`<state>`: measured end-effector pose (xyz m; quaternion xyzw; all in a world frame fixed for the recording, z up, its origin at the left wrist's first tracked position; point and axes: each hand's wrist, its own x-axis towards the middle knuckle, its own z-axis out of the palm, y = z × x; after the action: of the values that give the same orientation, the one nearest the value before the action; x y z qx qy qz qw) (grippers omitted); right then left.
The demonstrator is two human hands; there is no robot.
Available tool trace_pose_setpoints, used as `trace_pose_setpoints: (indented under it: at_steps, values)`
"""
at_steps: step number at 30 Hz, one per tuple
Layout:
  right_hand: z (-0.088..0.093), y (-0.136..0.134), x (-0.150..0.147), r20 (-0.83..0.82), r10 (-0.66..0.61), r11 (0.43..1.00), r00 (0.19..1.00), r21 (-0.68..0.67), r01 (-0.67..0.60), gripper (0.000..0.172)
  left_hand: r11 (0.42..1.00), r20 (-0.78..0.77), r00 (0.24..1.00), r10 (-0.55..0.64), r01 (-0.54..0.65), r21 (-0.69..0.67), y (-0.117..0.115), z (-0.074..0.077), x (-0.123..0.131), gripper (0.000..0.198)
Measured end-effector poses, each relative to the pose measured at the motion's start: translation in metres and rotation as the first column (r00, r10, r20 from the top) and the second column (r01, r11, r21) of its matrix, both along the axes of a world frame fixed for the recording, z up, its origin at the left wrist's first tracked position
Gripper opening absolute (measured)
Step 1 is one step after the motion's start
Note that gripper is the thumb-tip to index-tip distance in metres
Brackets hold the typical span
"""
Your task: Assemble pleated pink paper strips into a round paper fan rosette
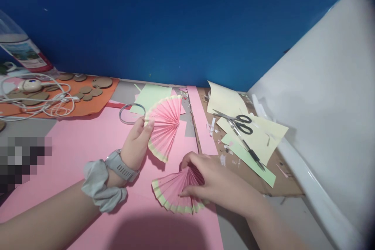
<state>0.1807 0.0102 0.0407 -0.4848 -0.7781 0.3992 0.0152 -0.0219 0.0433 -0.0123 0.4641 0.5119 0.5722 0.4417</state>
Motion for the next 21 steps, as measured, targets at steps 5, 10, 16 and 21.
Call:
trace_pose_setpoints:
  at_steps: [5, 10, 16, 21]
  values:
    - [0.004, 0.001, -0.001, -0.164, -0.089, 0.995, 0.982, -0.063, 0.08, 0.026, 0.998, 0.055, 0.996, -0.068, 0.068, 0.003, -0.001, 0.004, 0.001, 0.019]
    - [0.009, 0.006, 0.002, -0.26, -0.101, 0.994, 0.96, -0.054, 0.09, 0.025, 0.996, -0.027, 0.996, -0.088, 0.088, 0.008, -0.001, 0.008, 0.0, 0.022]
    - [0.002, 0.009, 0.009, -0.445, -0.281, 0.947, 0.85, -0.271, 0.171, 0.014, 0.998, -0.103, 0.993, -0.053, 0.058, 0.04, -0.001, 0.007, 0.0, 0.019]
    - [-0.019, 0.014, 0.008, -0.723, -0.505, 0.862, 0.471, -0.45, 0.233, 0.02, 0.997, -0.033, 0.997, -0.073, 0.074, 0.011, -0.001, 0.004, 0.001, 0.02]
